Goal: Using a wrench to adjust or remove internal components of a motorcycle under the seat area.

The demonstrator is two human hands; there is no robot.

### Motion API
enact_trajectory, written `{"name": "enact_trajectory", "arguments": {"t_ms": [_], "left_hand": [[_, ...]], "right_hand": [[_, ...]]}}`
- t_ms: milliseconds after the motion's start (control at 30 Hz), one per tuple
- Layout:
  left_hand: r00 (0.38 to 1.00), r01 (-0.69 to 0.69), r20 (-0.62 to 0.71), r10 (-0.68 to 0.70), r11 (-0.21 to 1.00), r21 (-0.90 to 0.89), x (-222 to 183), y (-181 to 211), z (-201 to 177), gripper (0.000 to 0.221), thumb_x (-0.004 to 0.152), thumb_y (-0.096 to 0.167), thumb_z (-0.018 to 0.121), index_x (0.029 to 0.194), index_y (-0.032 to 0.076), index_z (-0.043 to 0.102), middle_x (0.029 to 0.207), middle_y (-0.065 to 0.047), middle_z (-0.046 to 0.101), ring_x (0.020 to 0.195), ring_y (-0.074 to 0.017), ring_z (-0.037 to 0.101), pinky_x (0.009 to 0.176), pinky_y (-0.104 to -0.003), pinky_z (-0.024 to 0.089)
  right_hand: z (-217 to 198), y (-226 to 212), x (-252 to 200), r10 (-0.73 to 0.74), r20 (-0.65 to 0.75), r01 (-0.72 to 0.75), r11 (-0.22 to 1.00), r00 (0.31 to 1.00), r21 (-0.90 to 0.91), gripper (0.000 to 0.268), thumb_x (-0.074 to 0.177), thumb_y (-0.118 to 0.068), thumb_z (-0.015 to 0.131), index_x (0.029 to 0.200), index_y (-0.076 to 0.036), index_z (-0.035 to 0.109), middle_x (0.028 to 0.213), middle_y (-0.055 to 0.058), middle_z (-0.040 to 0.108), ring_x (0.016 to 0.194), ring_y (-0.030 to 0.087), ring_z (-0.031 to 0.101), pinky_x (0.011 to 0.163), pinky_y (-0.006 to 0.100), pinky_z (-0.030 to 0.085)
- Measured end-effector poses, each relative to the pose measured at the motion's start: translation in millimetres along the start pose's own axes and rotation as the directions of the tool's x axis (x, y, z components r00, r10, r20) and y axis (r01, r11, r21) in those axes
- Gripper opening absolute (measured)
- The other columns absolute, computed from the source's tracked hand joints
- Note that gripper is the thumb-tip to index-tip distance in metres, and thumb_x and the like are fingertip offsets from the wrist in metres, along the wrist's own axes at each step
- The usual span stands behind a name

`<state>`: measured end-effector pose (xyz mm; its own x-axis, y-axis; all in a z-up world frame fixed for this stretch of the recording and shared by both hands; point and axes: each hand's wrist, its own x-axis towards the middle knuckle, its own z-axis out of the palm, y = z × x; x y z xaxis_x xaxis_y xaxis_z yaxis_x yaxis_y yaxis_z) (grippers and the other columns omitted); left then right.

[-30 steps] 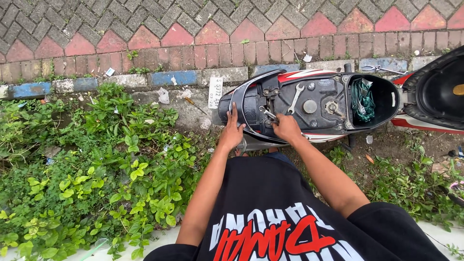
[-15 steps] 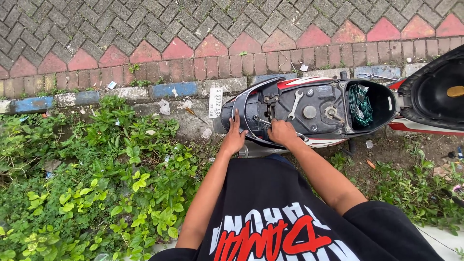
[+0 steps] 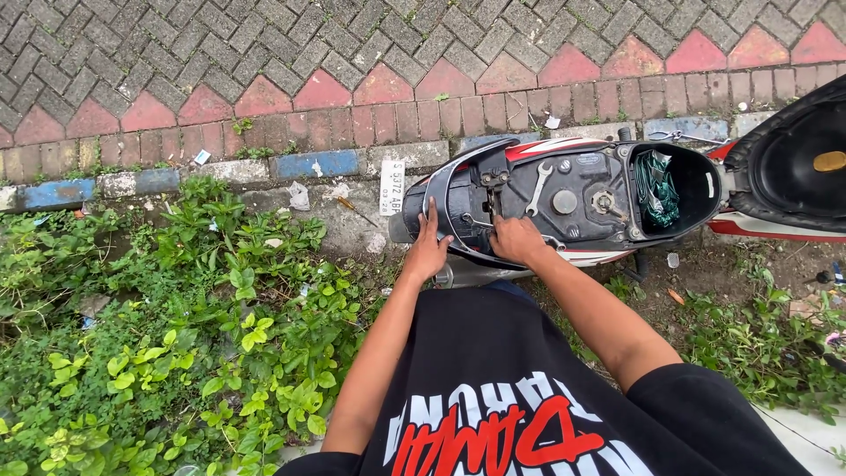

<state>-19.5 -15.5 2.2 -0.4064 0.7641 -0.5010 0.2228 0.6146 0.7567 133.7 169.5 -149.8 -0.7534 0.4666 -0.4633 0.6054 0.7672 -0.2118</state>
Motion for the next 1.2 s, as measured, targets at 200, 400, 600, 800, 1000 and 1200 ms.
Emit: {"name": "enact_trajectory", "arguments": {"t_ms": [200, 400, 600, 800, 1000, 1200], "left_hand": [[1.0, -0.027, -0.009, 0.026, 1.0, -0.015, -1.9, 0.6, -1.0, 0.083, 0.104, 0.017, 0.052, 0.164, 0.023, -0.004, 0.159, -0.043, 0.014, 0.148, -0.0547, 0.017, 0.114, -0.065, 0.032], [1.0, -0.018, -0.019, 0.017, 0.999, -0.032, 7.5, -13.0, 6.4, 0.082, 0.104, 0.017, 0.051, 0.164, 0.024, -0.005, 0.158, -0.043, 0.013, 0.148, -0.0551, 0.015, 0.115, -0.065, 0.031], [0.999, -0.042, -0.029, 0.04, 0.998, -0.044, 13.0, -22.8, 11.5, 0.084, 0.104, 0.016, 0.052, 0.164, 0.023, -0.005, 0.157, -0.045, 0.013, 0.148, -0.0554, 0.013, 0.114, -0.066, 0.03], [0.999, -0.039, -0.021, 0.038, 0.999, -0.029, 4.9, -6.2, 4.8, 0.084, 0.104, 0.016, 0.053, 0.164, 0.023, -0.006, 0.157, -0.045, 0.013, 0.149, -0.0548, 0.013, 0.114, -0.066, 0.03], [0.998, -0.059, -0.032, 0.058, 0.998, -0.025, 5.0, -7.6, 5.9, 0.085, 0.103, 0.016, 0.054, 0.164, 0.022, -0.005, 0.157, -0.044, 0.018, 0.15, -0.0535, 0.014, 0.113, -0.066, 0.031], [0.998, -0.053, -0.031, 0.052, 0.998, -0.036, 4.9, -4.2, 6.5, 0.085, 0.103, 0.015, 0.053, 0.163, 0.025, -0.007, 0.156, -0.046, 0.016, 0.147, -0.0573, 0.016, 0.112, -0.068, 0.032]], "right_hand": [[-3.4, 0.3, 6.3, -0.085, 0.019, 0.085, 0.996, 0.996, -0.035, 0.037, 0.091, -0.042, 0.051, 0.103, -0.009, 0.063, 0.09, 0.019, 0.078, 0.093, 0.042, 0.077, 0.091, 0.051, 0.052], [0.2, 1.3, 5.7, -0.13, 0.041, 0.131, 0.991, 0.991, -0.029, 0.035, 0.093, -0.041, 0.048, 0.102, -0.011, 0.063, 0.09, 0.018, 0.079, 0.092, 0.041, 0.077, 0.091, 0.05, 0.051], [4.9, 5.2, 3.0, -0.084, -0.002, 0.084, 0.996, 0.996, -0.035, 0.033, 0.093, -0.04, 0.05, 0.104, -0.012, 0.062, 0.091, 0.016, 0.079, 0.092, 0.039, 0.077, 0.089, 0.048, 0.05], [-21.7, 20.0, -23.5, 0.124, 0.028, -0.126, 0.929, 0.992, 0.349, 0.045, 0.093, -0.041, 0.058, 0.123, -0.007, 0.056, 0.102, 0.03, 0.075, 0.103, 0.05, 0.071, 0.09, 0.057, 0.053], [29.8, 72.7, -13.4, 0.39, -0.094, -0.289, 0.805, 0.916, 0.518, 0.035, 0.086, -0.037, 0.07, 0.104, -0.007, 0.069, 0.084, 0.023, 0.073, 0.098, 0.048, 0.071, 0.085, 0.056, 0.055], [34.8, 66.4, -23.4, 0.379, -0.137, -0.254, 0.807, 0.915, 0.534, 0.026, 0.08, -0.028, 0.072, 0.099, -0.01, 0.073, 0.082, 0.021, 0.073, 0.098, 0.047, 0.07, 0.085, 0.057, 0.054]]}}
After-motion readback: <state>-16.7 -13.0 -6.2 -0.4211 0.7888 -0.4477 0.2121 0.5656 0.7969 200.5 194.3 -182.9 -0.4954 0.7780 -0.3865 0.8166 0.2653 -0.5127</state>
